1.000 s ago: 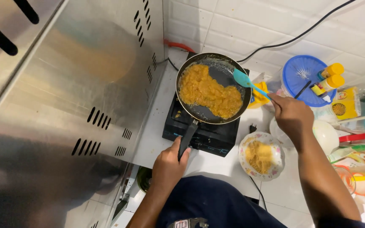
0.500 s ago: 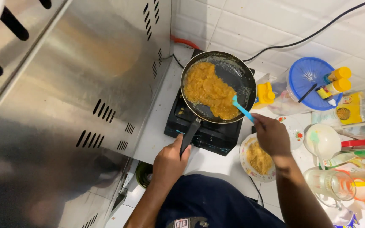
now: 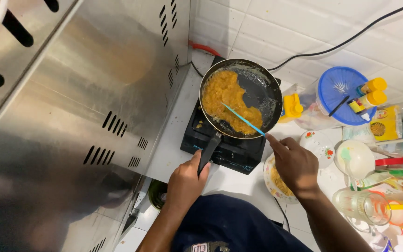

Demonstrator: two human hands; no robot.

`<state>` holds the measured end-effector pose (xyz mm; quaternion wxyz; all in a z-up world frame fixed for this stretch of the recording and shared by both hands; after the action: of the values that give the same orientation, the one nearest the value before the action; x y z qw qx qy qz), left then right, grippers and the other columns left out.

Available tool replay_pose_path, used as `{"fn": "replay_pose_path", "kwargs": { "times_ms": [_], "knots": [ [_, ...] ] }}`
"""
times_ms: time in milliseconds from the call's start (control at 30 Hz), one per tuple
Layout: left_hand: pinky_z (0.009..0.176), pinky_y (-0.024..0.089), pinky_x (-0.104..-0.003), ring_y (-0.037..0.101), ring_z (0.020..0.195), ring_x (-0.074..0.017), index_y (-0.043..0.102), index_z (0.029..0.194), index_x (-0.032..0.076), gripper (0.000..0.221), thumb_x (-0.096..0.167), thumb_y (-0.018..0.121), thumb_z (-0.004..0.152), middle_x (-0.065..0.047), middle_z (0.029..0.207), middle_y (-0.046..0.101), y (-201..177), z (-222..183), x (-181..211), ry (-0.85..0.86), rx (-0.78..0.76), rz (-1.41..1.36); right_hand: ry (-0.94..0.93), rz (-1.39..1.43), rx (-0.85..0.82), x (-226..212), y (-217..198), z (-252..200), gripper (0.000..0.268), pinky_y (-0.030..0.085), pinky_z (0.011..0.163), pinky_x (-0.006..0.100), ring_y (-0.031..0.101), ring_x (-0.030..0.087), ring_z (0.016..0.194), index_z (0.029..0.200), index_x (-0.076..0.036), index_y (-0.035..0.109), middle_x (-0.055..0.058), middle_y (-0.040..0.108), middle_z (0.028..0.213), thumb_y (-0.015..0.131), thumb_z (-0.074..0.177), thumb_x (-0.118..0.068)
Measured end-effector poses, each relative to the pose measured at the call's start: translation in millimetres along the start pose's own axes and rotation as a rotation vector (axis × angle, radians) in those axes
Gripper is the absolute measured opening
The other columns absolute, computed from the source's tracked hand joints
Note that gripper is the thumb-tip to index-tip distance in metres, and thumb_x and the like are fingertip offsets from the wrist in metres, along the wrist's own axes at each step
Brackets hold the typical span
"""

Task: Stirring a thick yellow paste in a frying pan on an electric stove using a spatula

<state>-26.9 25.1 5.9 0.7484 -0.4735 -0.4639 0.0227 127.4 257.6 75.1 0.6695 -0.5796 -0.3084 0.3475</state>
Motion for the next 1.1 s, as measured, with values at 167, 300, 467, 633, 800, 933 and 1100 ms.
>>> {"fn": "replay_pose_path", "kwargs": {
  "times_ms": [167, 300, 467, 633, 800, 933, 1100],
  "knots": [
    [0.051, 0.059, -0.036, 0.072, 0.057, -0.0278, 0.068, 0.126, 0.004, 0.04, 0.033, 0.063, 0.099, -0.013, 0.062, 0.069, 3.3, 1.2, -2.6, 0.015, -0.012, -0.003, -0.123, -0.289, 0.458, 26.6, 62.8, 49.4, 0.023, 0.051, 0.052, 0.034, 0.063, 0.021, 0.053, 0.121, -0.045, 0.069, -0.003, 0.062, 0.082, 0.061, 0.103, -0.034],
    [0.051, 0.059, -0.036, 0.073, 0.057, -0.0281, 0.069, 0.125, 0.004, 0.04, 0.032, 0.064, 0.098, -0.013, 0.061, 0.069, 2.6, 1.0, -2.7, 0.014, -0.004, -0.006, -0.044, -0.392, 0.551, 52.5, 111.6, 74.8, 0.025, 0.051, 0.053, 0.028, 0.062, 0.017, 0.055, 0.12, -0.038, 0.076, -0.005, 0.06, 0.073, 0.054, 0.108, -0.041],
    [0.05, 0.058, -0.035, 0.072, 0.057, -0.0274, 0.069, 0.126, 0.004, 0.04, 0.032, 0.064, 0.098, -0.013, 0.062, 0.07, 4.3, -0.4, -4.4, 0.001, -0.014, -0.014, -0.113, -0.172, 0.215, 36.7, 42.6, 43.6, 0.024, 0.058, 0.064, 0.039, 0.071, 0.025, 0.069, 0.108, -0.032, 0.076, -0.001, 0.072, 0.08, 0.055, 0.103, -0.042],
    [0.05, 0.058, -0.034, 0.072, 0.057, -0.0274, 0.068, 0.126, 0.002, 0.041, 0.031, 0.066, 0.098, -0.014, 0.064, 0.071, 2.9, -0.1, -2.0, -0.005, -0.042, -0.01, 0.042, -0.302, 0.263, 87.8, 84.4, 43.3, 0.023, 0.06, 0.066, 0.033, 0.073, 0.021, 0.068, 0.118, -0.038, 0.078, -0.004, 0.07, 0.076, 0.057, 0.109, -0.042],
    [0.049, 0.058, -0.037, 0.073, 0.057, -0.0293, 0.067, 0.127, 0.001, 0.042, 0.031, 0.064, 0.098, -0.016, 0.063, 0.07, -0.5, 2.4, -0.2, -0.014, -0.048, -0.022, -0.058, 0.042, 0.287, 54.5, 85.5, 48.5, 0.033, 0.059, 0.067, 0.039, 0.072, 0.026, 0.069, 0.125, -0.036, 0.074, 0.003, 0.071, 0.074, 0.047, 0.108, -0.041],
    [0.053, 0.056, -0.043, 0.068, 0.065, -0.0302, 0.062, 0.137, 0.003, 0.053, 0.036, 0.067, 0.097, -0.011, 0.075, 0.072, 14.1, -2.7, -8.8, 0.068, 0.004, 0.096, 0.287, 0.244, -0.352, 50.8, 22.0, 32.1, 0.033, 0.048, 0.061, 0.044, 0.07, 0.029, 0.073, 0.122, -0.032, 0.075, 0.005, 0.074, 0.077, 0.048, 0.104, -0.036],
    [0.054, 0.057, -0.043, 0.069, 0.069, -0.0296, 0.059, 0.14, 0.003, 0.056, 0.038, 0.065, 0.097, -0.011, 0.08, 0.073, 17.6, -4.0, -11.9, 0.029, -0.028, 0.087, 0.093, -0.234, 0.356, 105.7, 85.4, 39.0, 0.028, 0.048, 0.046, 0.039, 0.068, 0.023, 0.065, 0.123, -0.038, 0.08, -0.007, 0.077, 0.092, 0.059, 0.105, -0.037]
  ]
}}
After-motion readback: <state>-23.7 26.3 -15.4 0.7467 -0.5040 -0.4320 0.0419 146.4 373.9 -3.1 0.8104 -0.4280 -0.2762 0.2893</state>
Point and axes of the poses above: each hand's wrist, its own z-axis towards the middle knuckle, its own y-axis out of the palm, x = y × z, the point moved 4 cm from there along z, towards the middle knuckle
